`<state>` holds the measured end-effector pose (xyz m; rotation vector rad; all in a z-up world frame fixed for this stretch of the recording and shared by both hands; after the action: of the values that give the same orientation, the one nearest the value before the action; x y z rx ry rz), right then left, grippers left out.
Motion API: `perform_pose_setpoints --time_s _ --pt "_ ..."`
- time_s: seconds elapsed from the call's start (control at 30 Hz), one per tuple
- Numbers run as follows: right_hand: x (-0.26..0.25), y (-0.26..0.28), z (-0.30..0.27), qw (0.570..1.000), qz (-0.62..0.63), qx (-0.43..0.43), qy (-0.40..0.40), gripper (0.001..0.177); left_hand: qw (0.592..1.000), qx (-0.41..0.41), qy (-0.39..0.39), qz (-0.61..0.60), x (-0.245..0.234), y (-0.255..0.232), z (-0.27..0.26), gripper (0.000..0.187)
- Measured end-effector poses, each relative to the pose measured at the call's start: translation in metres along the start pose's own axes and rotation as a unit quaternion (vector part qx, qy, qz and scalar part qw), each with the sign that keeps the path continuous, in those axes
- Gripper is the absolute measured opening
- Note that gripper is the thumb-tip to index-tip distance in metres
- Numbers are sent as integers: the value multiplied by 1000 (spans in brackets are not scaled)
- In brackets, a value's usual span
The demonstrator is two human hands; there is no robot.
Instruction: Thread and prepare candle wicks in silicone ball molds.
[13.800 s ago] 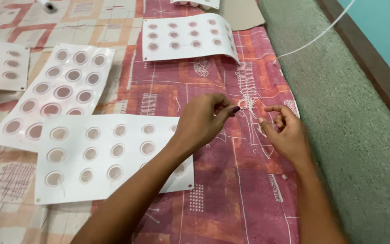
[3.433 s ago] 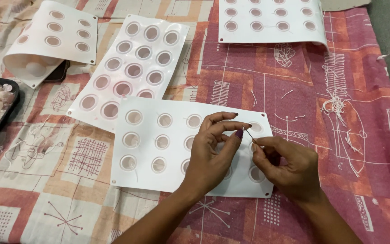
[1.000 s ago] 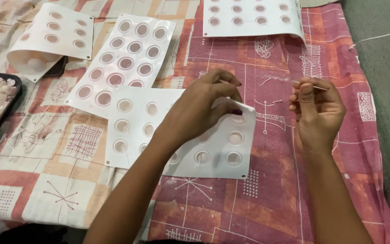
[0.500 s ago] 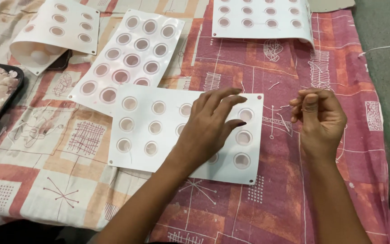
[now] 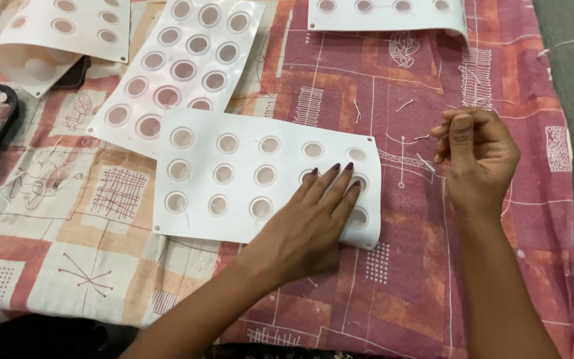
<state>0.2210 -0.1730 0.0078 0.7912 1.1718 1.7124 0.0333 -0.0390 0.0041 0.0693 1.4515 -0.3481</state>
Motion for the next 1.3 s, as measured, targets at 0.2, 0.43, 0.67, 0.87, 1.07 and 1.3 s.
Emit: perform_pose_setpoints --time_s 0.2,0.43,0.67,0.87,1.07,1.3 --pt "4 -2 0 1000 3 -1 11 21 921 -86 -100 -366 -22 67 -3 49" --pt "7 1 0 1000 2 0 20 21 788 -216 -126 -563 -34 101 -18 49" --pt "14 -10 -6 998 2 7 55 23 719 -243 -165 -629 -31 112 -17 45" --pt "20 -13 -11 993 5 5 118 19 667 -239 -198 -678 -30 114 -9 40" --pt "15 -9 -3 996 -1 41 74 22 628 -247 -335 -658 -20 180 -24 35" --pt "9 -19 0 996 8 91 21 24 548 -319 -391 -667 -9 210 -58 32"
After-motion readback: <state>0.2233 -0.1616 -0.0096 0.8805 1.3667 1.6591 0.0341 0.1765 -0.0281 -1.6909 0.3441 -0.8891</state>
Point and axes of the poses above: each hand's wrist, its own z-axis towards the middle knuckle, its own x-axis out of the palm, y = z × x, the point moved 7 cm from there along z, towards the middle knuckle, and after that the axes turned 4 degrees about x, right-handed, at the moved point
